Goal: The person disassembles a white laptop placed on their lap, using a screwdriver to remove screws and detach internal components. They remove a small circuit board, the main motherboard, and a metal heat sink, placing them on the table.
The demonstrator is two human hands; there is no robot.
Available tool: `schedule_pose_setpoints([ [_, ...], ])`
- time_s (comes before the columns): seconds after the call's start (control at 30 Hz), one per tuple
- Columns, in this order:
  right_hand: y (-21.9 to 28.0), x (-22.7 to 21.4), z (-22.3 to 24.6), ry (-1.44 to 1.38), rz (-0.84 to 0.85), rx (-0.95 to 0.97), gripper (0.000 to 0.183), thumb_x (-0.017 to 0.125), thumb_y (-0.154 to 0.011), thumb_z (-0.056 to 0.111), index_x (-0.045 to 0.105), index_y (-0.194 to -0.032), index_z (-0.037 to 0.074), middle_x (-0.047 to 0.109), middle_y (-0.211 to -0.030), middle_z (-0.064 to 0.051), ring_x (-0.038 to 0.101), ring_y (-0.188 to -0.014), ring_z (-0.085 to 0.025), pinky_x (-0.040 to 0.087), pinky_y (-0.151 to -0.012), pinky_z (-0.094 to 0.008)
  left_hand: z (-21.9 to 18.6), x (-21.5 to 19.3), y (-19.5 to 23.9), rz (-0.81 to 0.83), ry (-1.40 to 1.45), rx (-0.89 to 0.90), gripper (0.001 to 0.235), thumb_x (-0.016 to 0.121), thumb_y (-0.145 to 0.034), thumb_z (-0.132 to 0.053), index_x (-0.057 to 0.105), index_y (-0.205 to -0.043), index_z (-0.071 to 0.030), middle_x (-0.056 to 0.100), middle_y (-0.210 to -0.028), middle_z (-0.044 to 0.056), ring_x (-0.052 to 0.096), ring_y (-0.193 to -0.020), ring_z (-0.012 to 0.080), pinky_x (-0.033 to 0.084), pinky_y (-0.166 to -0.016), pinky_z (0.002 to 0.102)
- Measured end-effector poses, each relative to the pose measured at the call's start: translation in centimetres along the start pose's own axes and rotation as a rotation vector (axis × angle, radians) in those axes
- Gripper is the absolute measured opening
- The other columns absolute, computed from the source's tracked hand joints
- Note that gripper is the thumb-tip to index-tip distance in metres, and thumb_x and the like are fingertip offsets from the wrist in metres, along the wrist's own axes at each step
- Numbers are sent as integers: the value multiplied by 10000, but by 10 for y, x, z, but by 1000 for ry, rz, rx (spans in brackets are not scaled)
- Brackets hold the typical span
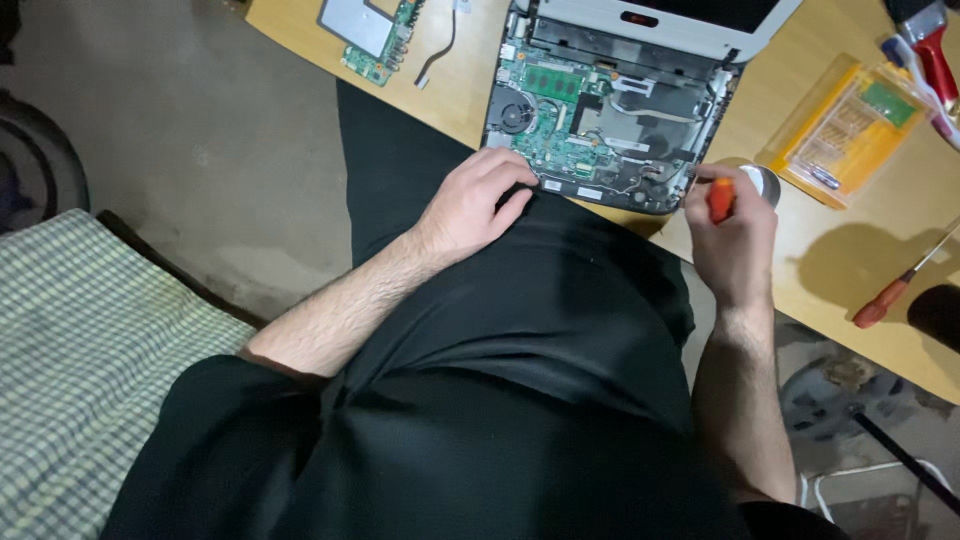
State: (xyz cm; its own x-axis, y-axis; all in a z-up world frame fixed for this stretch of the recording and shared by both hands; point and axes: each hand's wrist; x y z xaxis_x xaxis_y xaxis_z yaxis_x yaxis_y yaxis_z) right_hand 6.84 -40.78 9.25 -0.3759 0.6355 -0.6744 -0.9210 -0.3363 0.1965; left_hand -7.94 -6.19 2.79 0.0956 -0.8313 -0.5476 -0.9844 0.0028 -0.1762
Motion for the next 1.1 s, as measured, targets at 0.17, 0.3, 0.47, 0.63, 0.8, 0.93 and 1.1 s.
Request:
schedule_pose_setpoints([
  [0.17, -4, 15, 10, -122, 134, 69, 252, 673, -1272, 1, 818, -1478, 11, 816, -971, -151, 761, -852, -256, 609, -886, -439, 13, -7, -2, -121, -60, -99, 158, 838, -1131, -112, 808, -1274, -173, 771, -1157, 45, 802, -1080, 356, 684, -938, 513],
  [0.3, -3, 15, 36, -57, 172, -43, 249, 718, -1257, 24, 845, -1471, 27, 867, -1295, -303, 814, -1252, -591, 614, -1108, -612, 4, -18, -11, -155, -47, -142, 332, 887, -1062, 13, 771, -1329, -146, 719, -1084, 55, 776, -965, 333, 678, -879, 522],
  [0.47, 4, 22, 38, 28, 185, -22, 246, 807, -1217, 99, 852, -1457, 126, 875, -1277, -246, 812, -1247, -560, 608, -1105, -623, 6, -18, -12, -136, -72, -125, 381, 935, -1026, 24, 780, -1337, -132, 704, -1111, 46, 758, -1031, 347, 675, -943, 524],
  [0.63, -6, 30, 42, 31, 214, -75, 150, 888, -1225, 61, 873, -1374, 64, 861, -1133, -282, 833, -1098, -605, 655, -984, -573, -9, -32, -17, -131, -255, -149, 465, 1035, -989, -50, 778, -1361, -154, 629, -1324, 5, 613, -1289, 311, 566, -1055, 515],
  [0.8, -26, 36, 91, 117, 410, 13, 281, 802, -1212, 247, 832, -1422, 63, 895, -1336, -165, 838, -1184, -330, 649, -1059, -432, 3, -26, -16, -23, -370, -282, 781, 1119, -921, -255, 712, -1561, -71, 621, -1569, 163, 597, -1409, 417, 585, -1051, 581],
  [0.93, -58, 70, 93, 148, 460, -19, 445, 762, -1214, 315, 762, -1597, 89, 855, -1501, -183, 841, -1328, -370, 651, -1210, -508, 1, -27, -18, -5, -390, -279, 792, 1101, -925, -265, 699, -1580, -74, 605, -1568, 158, 620, -1376, 415, 584, -1033, 563],
  [1.1, -85, 111, 89, 380, 299, -387, 358, 814, -1251, 286, 856, -1540, 79, 908, -1372, -156, 860, -1160, -400, 686, -898, -630, 2, -27, -19, 11, -377, -372, 697, 1088, -946, -305, 683, -1466, -80, 672, -1493, 164, 675, -1292, 419, 579, -965, 557],
])
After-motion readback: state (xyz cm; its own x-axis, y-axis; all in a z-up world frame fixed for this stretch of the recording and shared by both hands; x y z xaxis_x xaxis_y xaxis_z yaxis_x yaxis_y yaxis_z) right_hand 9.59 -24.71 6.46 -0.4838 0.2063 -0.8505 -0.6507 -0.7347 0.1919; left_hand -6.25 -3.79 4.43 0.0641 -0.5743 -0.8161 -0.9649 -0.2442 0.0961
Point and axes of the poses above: each hand's wrist, its own y-axis away from the middle knuckle, its own x-axis out of the palm, z = x × y
